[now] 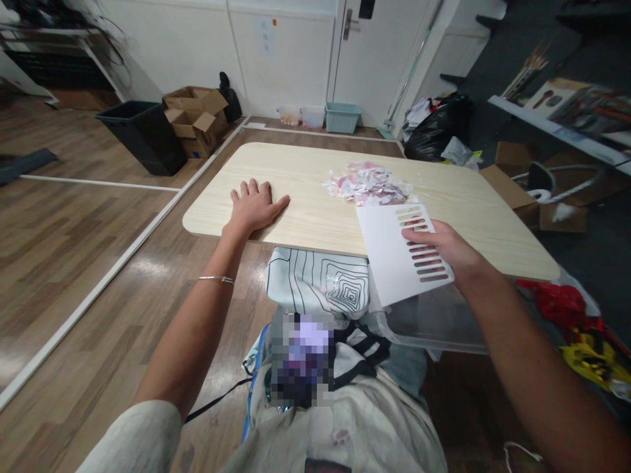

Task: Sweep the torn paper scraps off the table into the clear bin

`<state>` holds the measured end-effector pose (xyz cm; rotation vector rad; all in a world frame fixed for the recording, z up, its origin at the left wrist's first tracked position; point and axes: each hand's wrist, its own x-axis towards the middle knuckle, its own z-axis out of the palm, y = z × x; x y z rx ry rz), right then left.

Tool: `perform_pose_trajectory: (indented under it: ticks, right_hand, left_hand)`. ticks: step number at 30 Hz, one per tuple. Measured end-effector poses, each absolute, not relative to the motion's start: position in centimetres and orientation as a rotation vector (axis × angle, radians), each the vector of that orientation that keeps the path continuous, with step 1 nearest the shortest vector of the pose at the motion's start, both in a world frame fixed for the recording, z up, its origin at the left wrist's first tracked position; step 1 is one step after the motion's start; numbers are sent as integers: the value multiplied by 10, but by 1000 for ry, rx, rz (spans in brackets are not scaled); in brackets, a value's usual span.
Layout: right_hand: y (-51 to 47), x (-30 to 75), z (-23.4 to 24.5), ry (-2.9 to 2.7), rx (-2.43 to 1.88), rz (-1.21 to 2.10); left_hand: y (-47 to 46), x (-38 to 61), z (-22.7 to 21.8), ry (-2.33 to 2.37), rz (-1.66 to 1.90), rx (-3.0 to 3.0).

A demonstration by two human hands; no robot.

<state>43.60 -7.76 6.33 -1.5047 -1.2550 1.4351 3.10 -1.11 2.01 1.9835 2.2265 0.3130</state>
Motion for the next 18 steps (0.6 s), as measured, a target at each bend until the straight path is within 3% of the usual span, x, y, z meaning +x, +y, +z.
perform_pose_trajectory:
  ticks: [18]
  right_hand:
    - [-80, 428, 49, -1225, -1394, 1376]
  left_hand:
    - [-14, 34, 21, 2251, 336, 1998]
